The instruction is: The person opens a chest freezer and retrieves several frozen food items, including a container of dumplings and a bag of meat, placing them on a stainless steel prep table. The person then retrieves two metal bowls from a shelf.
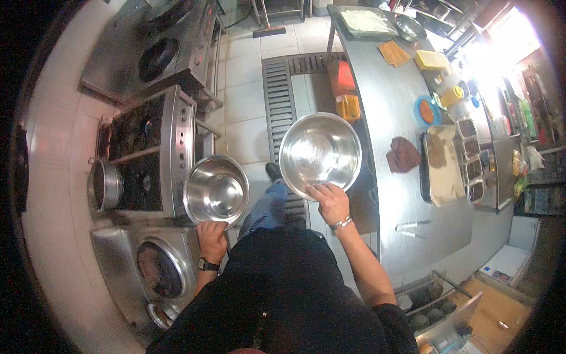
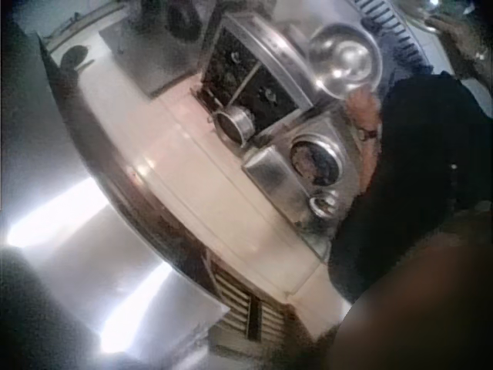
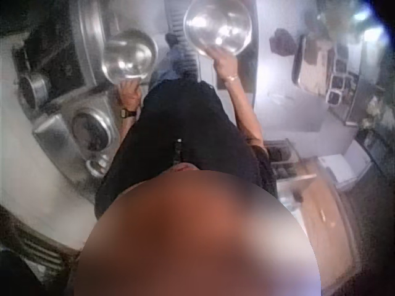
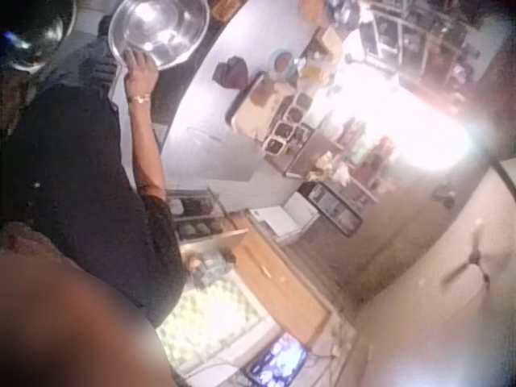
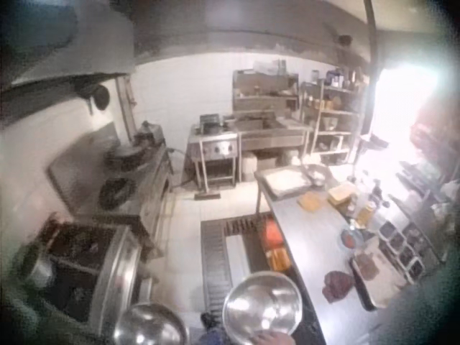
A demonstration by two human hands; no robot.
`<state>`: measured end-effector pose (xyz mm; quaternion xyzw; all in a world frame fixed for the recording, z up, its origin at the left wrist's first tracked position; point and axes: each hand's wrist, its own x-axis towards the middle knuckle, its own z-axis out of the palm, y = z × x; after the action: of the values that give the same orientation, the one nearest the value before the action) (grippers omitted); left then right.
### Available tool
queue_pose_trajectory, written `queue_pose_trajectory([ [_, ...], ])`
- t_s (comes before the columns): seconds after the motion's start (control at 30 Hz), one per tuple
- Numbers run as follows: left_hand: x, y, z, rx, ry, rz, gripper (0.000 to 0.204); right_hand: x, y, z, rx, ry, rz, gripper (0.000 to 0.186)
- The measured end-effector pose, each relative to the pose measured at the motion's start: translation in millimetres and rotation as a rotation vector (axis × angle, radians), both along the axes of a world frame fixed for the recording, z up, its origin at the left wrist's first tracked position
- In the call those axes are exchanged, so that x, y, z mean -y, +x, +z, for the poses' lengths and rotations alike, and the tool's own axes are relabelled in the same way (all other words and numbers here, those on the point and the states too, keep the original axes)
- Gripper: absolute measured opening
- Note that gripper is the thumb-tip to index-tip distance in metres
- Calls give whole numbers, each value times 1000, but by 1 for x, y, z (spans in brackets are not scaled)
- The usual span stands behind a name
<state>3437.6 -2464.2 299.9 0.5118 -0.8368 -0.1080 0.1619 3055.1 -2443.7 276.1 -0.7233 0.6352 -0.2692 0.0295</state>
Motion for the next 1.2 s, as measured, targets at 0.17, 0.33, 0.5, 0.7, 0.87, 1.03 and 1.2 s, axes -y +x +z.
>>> queue_pose_trajectory([
  [0.17, 118, -33, -20, -14, 18, -34, 21, 88, -22, -20, 24, 45, -48, 33],
  [0.33, 272, -85, -12, -126, -16, -115, 23, 176, -57, -3, 117, 192, -125, 36],
  [0.5, 449, -167, 26, -129, -35, -344, 29, 273, -107, 30, 48, 125, -225, 38],
  [0.7, 648, -328, 68, -401, -79, -615, 26, 373, -167, 23, 128, 0, -419, 39],
  [0.87, 786, -510, 96, -677, 4, -750, 16, 474, -227, 25, 208, -14, -544, 45],
  [1.03, 881, -671, 106, -1116, 649, -651, 25, 569, -292, 45, 184, -129, -608, 39],
  [1.2, 980, -767, 12, -1834, 1752, -391, 29, 653, -347, 76, 156, -219, -669, 32],
])
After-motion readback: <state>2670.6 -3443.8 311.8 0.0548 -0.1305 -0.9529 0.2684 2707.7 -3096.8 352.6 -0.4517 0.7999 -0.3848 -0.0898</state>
